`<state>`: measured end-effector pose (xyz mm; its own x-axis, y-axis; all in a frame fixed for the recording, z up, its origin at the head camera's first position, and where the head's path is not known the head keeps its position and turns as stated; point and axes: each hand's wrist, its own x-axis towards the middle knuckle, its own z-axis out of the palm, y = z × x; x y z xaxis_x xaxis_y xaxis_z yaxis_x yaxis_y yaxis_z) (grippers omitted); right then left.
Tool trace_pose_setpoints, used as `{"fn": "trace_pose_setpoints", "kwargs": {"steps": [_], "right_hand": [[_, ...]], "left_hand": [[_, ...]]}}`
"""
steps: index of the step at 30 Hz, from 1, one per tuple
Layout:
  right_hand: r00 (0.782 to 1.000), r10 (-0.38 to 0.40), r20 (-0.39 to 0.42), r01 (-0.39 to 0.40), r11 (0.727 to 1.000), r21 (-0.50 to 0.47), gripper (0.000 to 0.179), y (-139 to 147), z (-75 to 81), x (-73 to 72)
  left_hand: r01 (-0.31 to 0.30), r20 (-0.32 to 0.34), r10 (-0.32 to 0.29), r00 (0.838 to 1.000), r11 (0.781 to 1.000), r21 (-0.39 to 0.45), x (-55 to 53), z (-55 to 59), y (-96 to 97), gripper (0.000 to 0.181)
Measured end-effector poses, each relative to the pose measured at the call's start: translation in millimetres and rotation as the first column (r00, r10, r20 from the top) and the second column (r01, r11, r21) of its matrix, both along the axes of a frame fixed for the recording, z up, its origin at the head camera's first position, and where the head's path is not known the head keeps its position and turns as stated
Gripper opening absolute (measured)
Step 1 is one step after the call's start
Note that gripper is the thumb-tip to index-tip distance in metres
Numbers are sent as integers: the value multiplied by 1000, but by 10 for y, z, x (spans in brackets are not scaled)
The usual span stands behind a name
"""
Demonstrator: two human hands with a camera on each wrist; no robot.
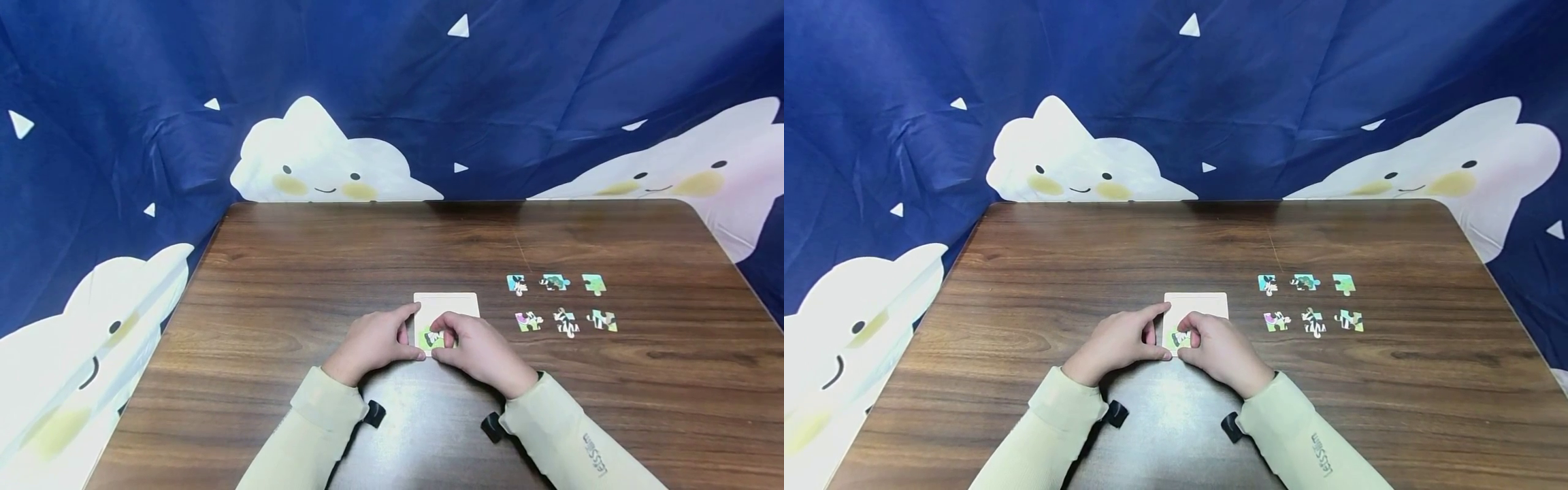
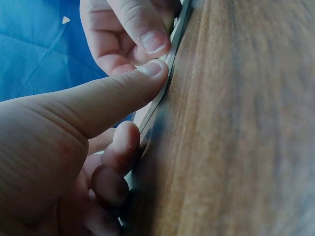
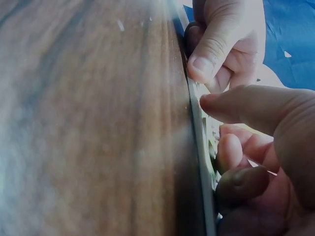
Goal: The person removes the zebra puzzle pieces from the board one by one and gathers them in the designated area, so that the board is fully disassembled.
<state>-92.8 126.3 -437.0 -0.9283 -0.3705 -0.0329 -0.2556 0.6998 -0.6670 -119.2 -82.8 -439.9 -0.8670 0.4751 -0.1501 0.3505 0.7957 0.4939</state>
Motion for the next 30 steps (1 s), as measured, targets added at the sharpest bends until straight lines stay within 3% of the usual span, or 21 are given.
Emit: {"fn": "trace_pose_setpoints", "kwargs": {"steps": [13,25,30], "right_hand": [[997,-34,-76,31,999,-38,16,-5,-23,5],[998,-46,-37,41,993,-115,14,-25,-29,-7],[996,-69,-62,58,986,-156,13,-26,-47,-1]], "left_hand": [[1,1,-1,1000,1000,-1,-1,-2,2,83],[3,-8,-3,1000,1000,-6,-2,4,4,82],[2,-12,-2,1000,1000,-7,-1,-1,4,82]]}}
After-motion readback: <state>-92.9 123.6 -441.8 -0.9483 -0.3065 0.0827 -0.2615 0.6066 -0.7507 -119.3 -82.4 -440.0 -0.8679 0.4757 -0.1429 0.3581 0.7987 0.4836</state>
